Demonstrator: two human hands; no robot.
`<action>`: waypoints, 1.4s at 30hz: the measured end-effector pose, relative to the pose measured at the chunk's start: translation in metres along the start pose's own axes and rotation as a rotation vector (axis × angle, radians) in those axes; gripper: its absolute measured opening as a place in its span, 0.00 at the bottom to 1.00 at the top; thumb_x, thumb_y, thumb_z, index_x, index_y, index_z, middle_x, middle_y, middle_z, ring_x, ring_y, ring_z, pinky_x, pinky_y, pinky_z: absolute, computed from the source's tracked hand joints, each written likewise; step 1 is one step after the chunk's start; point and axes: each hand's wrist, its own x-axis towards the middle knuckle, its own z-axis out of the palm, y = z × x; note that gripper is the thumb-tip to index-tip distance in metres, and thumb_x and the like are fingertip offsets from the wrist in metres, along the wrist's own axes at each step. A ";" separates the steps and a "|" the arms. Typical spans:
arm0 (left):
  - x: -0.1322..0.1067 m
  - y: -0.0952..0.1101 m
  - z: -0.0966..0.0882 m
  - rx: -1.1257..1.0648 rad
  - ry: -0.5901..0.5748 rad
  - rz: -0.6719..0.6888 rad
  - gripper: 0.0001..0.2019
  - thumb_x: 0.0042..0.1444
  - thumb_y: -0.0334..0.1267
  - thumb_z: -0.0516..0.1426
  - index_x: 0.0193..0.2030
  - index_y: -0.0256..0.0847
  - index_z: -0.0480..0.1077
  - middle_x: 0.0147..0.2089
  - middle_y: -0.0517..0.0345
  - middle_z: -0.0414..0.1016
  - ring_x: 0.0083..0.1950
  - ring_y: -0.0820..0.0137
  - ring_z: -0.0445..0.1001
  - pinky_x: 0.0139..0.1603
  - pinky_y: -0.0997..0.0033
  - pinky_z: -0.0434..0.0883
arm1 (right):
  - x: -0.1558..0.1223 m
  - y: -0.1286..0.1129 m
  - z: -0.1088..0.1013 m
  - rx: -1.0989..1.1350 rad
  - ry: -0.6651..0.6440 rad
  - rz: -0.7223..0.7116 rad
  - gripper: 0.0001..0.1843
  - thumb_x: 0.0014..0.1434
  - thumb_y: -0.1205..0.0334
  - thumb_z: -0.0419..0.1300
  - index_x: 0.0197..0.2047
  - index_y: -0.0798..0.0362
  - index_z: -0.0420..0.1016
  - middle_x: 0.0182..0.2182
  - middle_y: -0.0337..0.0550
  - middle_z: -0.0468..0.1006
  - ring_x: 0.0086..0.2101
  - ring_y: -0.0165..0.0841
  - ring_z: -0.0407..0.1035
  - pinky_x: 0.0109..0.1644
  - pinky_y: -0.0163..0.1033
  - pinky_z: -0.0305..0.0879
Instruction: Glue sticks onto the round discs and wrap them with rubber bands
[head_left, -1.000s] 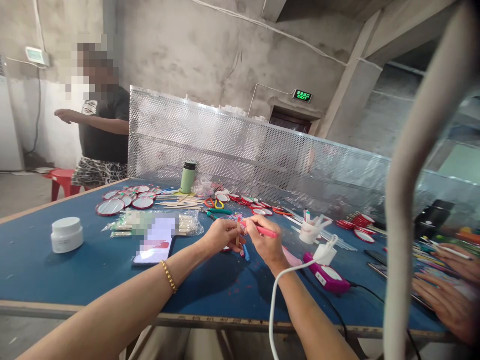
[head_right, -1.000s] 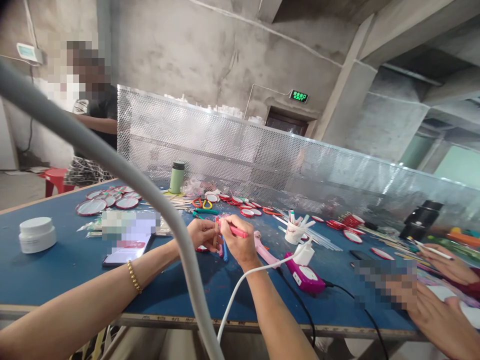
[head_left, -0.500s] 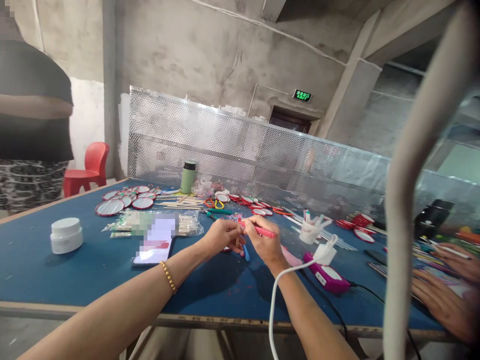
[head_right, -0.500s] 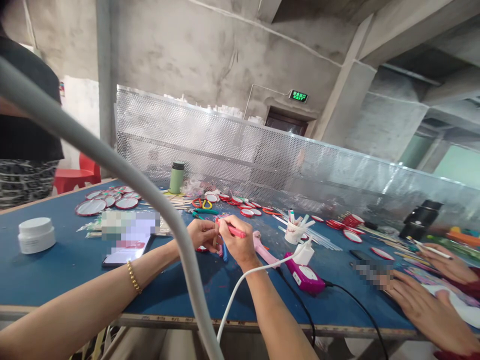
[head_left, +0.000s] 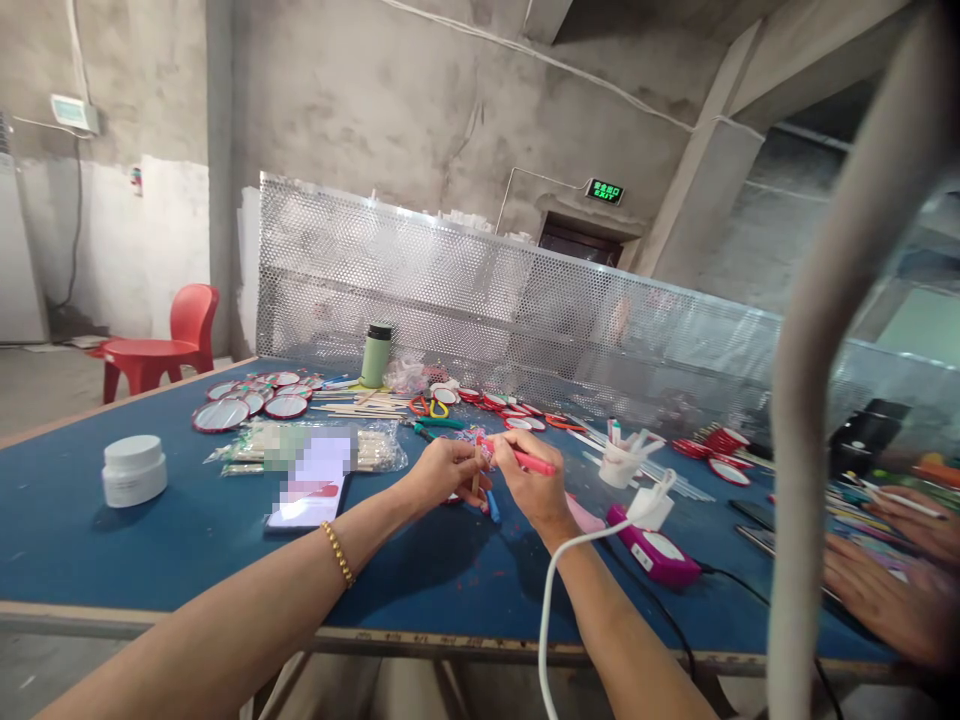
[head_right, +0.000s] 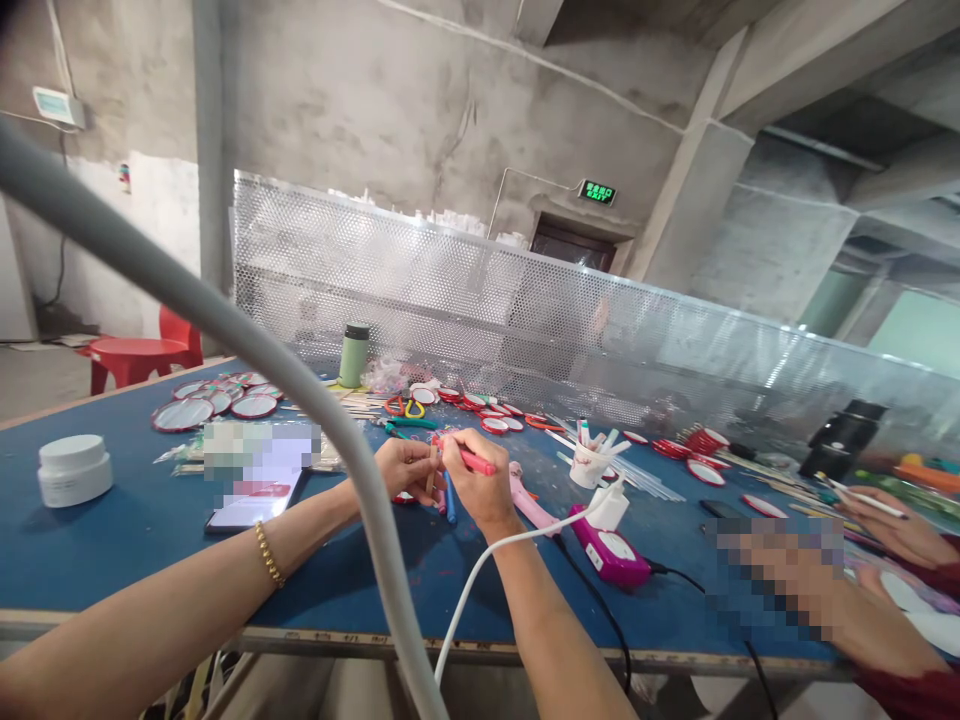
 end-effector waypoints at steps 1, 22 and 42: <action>0.000 0.000 0.000 -0.001 -0.001 -0.001 0.16 0.49 0.48 0.63 0.29 0.34 0.69 0.27 0.54 0.77 0.25 0.68 0.78 0.28 0.71 0.77 | 0.000 0.000 0.000 0.001 -0.004 0.002 0.13 0.62 0.63 0.54 0.26 0.51 0.72 0.22 0.38 0.75 0.23 0.30 0.69 0.31 0.34 0.63; 0.002 -0.003 0.000 -0.032 0.010 -0.011 0.18 0.47 0.49 0.64 0.31 0.33 0.71 0.26 0.55 0.77 0.24 0.68 0.78 0.26 0.73 0.76 | -0.001 0.002 0.000 0.011 0.013 -0.001 0.12 0.62 0.64 0.55 0.26 0.52 0.71 0.23 0.39 0.76 0.23 0.30 0.69 0.31 0.33 0.64; 0.000 0.004 0.003 -0.026 0.035 -0.028 0.14 0.54 0.43 0.62 0.29 0.32 0.70 0.25 0.54 0.77 0.23 0.69 0.78 0.26 0.74 0.76 | 0.000 0.001 -0.002 0.004 -0.030 -0.045 0.13 0.61 0.66 0.55 0.25 0.52 0.70 0.21 0.38 0.75 0.22 0.29 0.68 0.30 0.33 0.62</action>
